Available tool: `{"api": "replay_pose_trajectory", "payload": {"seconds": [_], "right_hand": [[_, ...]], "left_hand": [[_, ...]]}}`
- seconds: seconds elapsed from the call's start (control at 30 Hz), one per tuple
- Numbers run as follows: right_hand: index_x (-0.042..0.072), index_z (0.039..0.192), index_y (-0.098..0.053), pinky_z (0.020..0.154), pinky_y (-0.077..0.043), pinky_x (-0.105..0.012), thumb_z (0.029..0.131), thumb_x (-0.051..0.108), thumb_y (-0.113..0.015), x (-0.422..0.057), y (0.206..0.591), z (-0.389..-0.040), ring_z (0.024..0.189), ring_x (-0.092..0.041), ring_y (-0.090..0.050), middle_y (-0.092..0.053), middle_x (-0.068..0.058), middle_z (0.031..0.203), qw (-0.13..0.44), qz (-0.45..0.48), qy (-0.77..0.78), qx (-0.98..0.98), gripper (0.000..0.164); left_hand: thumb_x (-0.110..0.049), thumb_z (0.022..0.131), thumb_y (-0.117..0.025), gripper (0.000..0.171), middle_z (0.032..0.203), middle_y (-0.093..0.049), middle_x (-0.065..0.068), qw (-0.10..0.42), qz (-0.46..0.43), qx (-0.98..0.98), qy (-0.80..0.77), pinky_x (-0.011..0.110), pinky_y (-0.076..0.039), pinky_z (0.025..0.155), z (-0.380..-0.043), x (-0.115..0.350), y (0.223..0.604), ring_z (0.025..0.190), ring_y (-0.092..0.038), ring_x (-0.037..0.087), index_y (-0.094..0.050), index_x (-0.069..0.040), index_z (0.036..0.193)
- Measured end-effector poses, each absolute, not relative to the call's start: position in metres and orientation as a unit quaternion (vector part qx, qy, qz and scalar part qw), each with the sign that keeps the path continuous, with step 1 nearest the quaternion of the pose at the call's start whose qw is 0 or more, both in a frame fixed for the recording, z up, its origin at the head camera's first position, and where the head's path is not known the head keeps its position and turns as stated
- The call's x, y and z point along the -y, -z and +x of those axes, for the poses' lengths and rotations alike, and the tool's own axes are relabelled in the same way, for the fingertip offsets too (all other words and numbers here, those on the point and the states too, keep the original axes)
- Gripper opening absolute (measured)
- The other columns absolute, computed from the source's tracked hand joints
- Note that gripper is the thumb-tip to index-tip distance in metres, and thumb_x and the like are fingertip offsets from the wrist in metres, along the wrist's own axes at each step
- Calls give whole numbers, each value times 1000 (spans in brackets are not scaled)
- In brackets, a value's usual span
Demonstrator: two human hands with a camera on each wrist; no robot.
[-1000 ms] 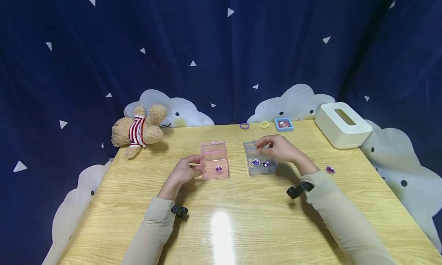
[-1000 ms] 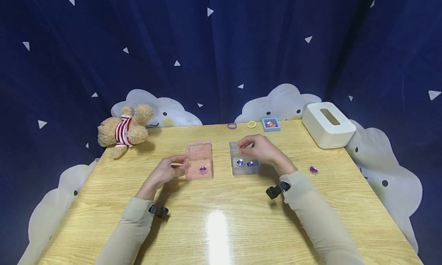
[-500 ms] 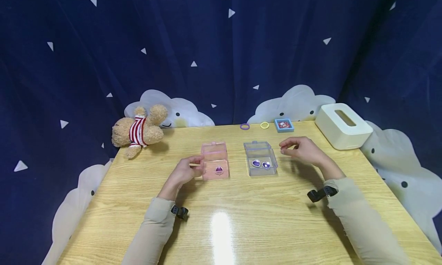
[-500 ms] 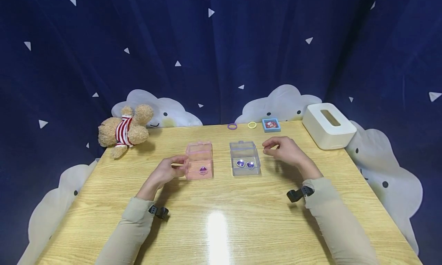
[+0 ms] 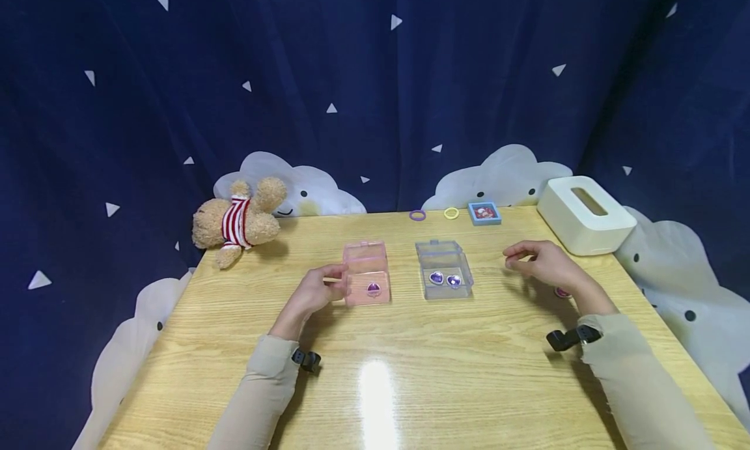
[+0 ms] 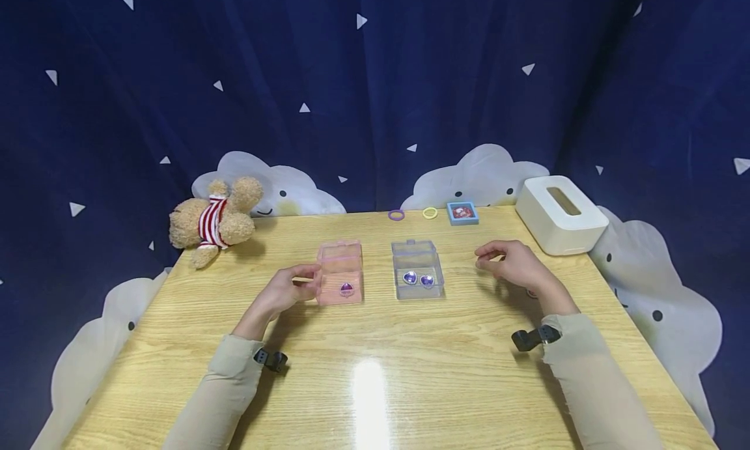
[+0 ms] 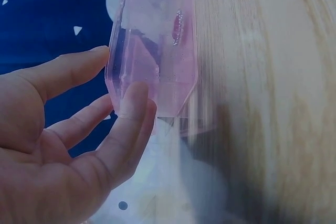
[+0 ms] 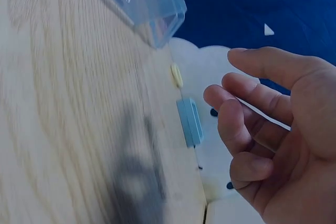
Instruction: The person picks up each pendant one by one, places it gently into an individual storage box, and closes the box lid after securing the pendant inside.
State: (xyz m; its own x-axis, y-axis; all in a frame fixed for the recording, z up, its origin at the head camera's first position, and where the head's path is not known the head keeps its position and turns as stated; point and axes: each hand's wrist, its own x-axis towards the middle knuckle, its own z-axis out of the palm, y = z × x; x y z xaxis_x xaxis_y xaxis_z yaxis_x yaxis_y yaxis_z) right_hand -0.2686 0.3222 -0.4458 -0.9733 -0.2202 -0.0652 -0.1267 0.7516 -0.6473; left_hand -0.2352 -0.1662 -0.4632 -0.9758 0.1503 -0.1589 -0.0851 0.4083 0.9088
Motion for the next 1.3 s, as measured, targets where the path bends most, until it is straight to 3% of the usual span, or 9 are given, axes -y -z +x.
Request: {"api": "replay_pose_trajectory", "payload": {"seconds": [0.17, 0.37, 0.63, 0.9, 1.3], "right_hand": [[5, 128, -64, 70, -57, -36, 96, 34, -67, -338, 449, -263, 82, -27, -69, -68, -17, 116, 83, -77, 354, -928, 44], [4, 128, -63, 68, -56, -32, 95, 35, -67, -356, 455, -257, 84, -20, -66, -66, -18, 118, 88, -64, 357, -928, 46], [4, 129, -62, 64, -54, -29, 95, 39, -67, -379, 465, -251, 75, -13, -64, -66, -21, 122, 88, -53, 337, -936, 49], [-2, 129, -60, 61, -57, -31, 96, 33, -67, -399, 475, -244, 74, -12, -66, -70, -18, 109, 101, -42, 369, -923, 49], [-2, 125, -63, 62, -54, -27, 89, 29, -75, -411, 480, -237, 75, -4, -61, -71, -16, 109, 98, -35, 337, -936, 49]], "left_hand": [[0, 87, -71, 57, 127, -59, 20, 106, 20, -832, -543, 25, -55, 82, -236, 166, 462, 106, -64, 27, -54, -4, 142], [-1, 88, -71, 57, 128, -59, 21, 106, 25, -833, -543, 26, -55, 83, -235, 165, 461, 108, -64, 29, -54, -4, 142], [-3, 90, -69, 56, 130, -58, 22, 110, 21, -837, -535, 26, -54, 83, -236, 166, 459, 112, -63, 32, -53, -4, 143], [-3, 90, -69, 55, 130, -57, 22, 112, 22, -841, -529, 27, -55, 84, -235, 166, 458, 113, -63, 32, -53, -3, 143], [-4, 90, -70, 55, 131, -57, 24, 110, 23, -837, -536, 25, -54, 83, -235, 167, 460, 112, -63, 33, -54, -3, 142]]}}
